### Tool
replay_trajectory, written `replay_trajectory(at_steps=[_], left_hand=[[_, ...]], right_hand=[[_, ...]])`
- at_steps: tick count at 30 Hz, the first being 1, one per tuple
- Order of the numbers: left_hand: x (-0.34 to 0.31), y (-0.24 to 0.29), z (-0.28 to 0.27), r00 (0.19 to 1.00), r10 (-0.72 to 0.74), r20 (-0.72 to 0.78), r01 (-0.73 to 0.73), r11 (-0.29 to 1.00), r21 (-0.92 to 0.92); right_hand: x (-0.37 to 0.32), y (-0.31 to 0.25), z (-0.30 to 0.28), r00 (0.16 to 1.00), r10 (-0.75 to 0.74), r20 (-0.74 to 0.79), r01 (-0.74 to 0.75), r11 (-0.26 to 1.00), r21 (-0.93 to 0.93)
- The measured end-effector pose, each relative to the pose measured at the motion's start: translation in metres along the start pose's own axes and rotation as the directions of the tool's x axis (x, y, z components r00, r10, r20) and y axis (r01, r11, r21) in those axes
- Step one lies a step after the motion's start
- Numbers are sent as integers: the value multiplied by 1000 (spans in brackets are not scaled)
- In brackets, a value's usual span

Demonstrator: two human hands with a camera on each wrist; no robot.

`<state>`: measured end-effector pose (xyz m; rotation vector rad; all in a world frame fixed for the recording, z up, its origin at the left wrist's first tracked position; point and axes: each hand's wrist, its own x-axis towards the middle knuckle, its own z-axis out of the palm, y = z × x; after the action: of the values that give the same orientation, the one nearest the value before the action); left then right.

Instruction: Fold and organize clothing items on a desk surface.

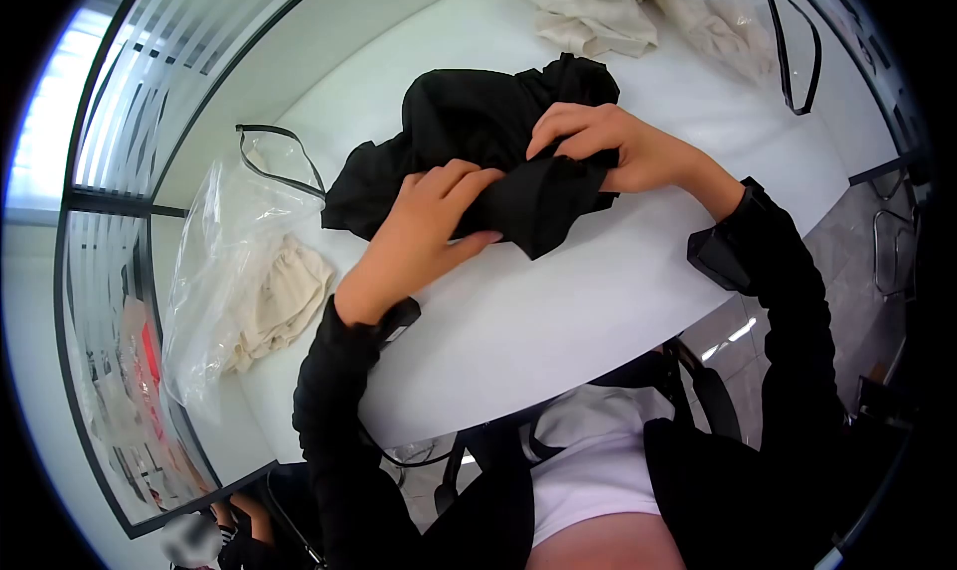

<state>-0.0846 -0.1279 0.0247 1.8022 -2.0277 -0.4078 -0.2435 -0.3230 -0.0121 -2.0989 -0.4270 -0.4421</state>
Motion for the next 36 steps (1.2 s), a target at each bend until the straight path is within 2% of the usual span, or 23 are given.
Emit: replay_trajectory(at_steps=[1,2,3,5,6,7,9,10,13,14,15,17,18,19,20,21,23,25,26,27,29,33,36], left_hand=[[1,-7,-3,999,-14,42,17,998,-60],[4,-15,-6,998,-33,57,47,968,-248],[3,-30,-3,1000,15,-1,-15,933,-360],[-3,-56,5,995,-104,0,82,786,-612],[-6,-64,4,993,-113,-27,64,727,-683],[-9,-68,4,977,-205,-51,105,682,-723],[-8,-72,7,944,-279,-178,85,724,-684],[-9,-77,7,939,-254,-234,53,775,-629],[-5,-77,3,871,-125,-475,-14,960,-278],[-6,-73,-1,891,-73,-448,18,992,-125],[-4,-70,-1,895,-23,-445,-7,998,-65],[-6,-62,1,940,-29,-340,58,996,74],[-6,-62,1,964,-61,-257,78,995,58],[-7,-63,0,981,-90,-173,99,994,43],[-5,-67,1,977,-74,-199,94,991,95],[-2,-69,0,964,-69,-256,71,997,0],[-7,-68,0,941,-178,-286,144,980,-134],[-12,-77,5,857,-379,-351,225,885,-407],[-12,-79,8,784,-538,-310,202,692,-693],[-12,-71,2,769,-621,-153,181,441,-879],[-13,-71,0,751,-655,-86,104,246,-964],[-17,-89,3,778,-627,-43,-97,-51,-994],[-18,-92,4,747,-649,-145,-208,-21,-978]], right_hand=[[0,-2,1,1000,30,-10,-30,1000,0],[1,-4,1,998,59,-19,-59,998,2],[1,-3,1,998,67,-21,-67,998,-4],[0,-2,1,996,86,-24,-86,996,-15],[0,-1,2,996,86,-27,-87,996,-22],[0,-1,2,996,86,-31,-87,996,-31],[0,-2,1,997,77,-23,-79,994,-81],[1,-3,1,997,77,-25,-79,993,-92],[1,-4,-3,997,68,23,-67,996,-62],[1,-5,-5,998,50,30,-49,998,-28],[2,-5,-6,999,29,36,-29,1000,6],[0,-4,-7,995,90,45,-93,992,81],[0,-4,-7,991,121,52,-126,985,118],[1,-6,-6,996,79,41,-83,990,112],[3,-7,-5,992,116,50,-121,986,113],[4,-9,-5,987,152,58,-158,981,113],[4,-8,-2,986,165,26,-167,984,62],[5,-9,-1,985,173,7,-173,984,51],[6,-7,-2,989,146,-16,-146,989,-1],[5,-6,-3,986,165,-14,-165,986,-7],[4,-4,-1,982,178,-69,-179,984,-17],[5,-6,1,981,174,-91,-182,979,-87],[3,-4,0,961,276,-20,-276,960,-43]])
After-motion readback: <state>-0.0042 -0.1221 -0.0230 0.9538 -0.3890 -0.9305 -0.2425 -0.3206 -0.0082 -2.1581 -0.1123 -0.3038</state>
